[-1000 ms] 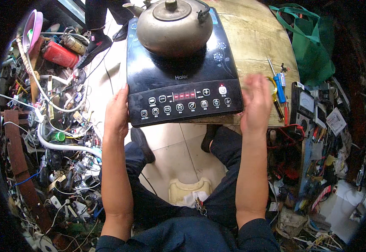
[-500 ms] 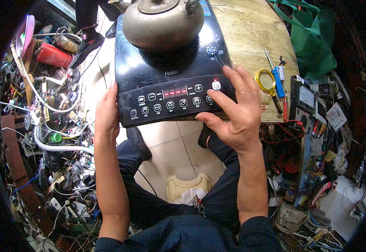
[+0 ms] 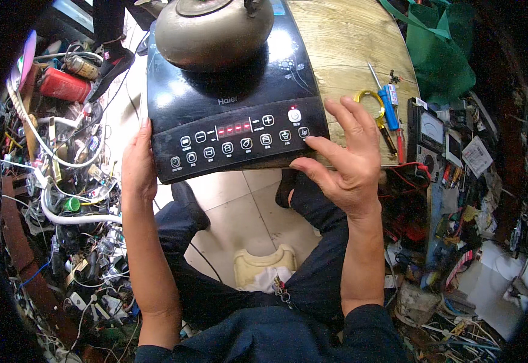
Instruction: The person sits on the floor in a cluttered workshop and disassembles a black induction cooktop. They remove the top cover to expose the internal heating coil and circuitry, then reassemble the unit. Finally, they plug the cooktop into a power strip and place a kettle on top to test its operation.
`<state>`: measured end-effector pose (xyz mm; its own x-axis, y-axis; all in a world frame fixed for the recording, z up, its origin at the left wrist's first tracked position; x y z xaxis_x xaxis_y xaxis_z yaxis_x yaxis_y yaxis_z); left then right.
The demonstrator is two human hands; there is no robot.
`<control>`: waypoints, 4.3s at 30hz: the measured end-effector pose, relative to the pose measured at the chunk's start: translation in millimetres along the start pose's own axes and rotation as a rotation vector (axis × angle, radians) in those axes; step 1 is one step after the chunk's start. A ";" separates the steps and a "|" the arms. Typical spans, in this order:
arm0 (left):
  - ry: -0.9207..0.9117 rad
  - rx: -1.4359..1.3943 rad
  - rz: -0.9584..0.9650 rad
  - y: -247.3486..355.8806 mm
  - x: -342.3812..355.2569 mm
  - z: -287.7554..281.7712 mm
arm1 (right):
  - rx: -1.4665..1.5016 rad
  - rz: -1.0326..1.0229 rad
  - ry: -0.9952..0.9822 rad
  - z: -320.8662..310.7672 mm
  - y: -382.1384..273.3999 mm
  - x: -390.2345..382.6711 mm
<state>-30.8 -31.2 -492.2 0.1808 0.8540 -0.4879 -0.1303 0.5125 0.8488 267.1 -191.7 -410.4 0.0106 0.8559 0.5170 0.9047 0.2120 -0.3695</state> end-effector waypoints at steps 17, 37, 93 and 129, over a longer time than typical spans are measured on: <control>0.014 0.032 -0.001 2.1 -2.3 1.6 | -0.096 -0.032 -0.042 0.6 -1.9 -4.8; -0.013 0.004 -0.006 -1.6 -1.7 -3.4 | -0.143 -0.119 -0.051 16.1 -27.0 -3.8; -0.019 -0.019 0.017 -3.0 0.3 -3.5 | 0.186 -0.369 -0.810 151.3 -160.1 -51.9; 0.009 -0.011 0.044 -3.2 0.5 -2.7 | 0.215 -0.427 -0.880 144.3 -165.1 -50.8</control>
<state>-33.0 -32.2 -495.7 0.1655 0.8765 -0.4522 -0.1485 0.4754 0.8671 55.7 -202.1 -487.1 -0.6950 0.7141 -0.0841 0.6618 0.5895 -0.4631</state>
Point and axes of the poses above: each hand's wrist, its own x-axis towards the middle knuckle, its own z-axis out of the palm, y = z × x, the point moved 4 cm from there along x, towards the middle knuckle, and after that the axes turned 3 degrees about -z, right-handed, at the moved point
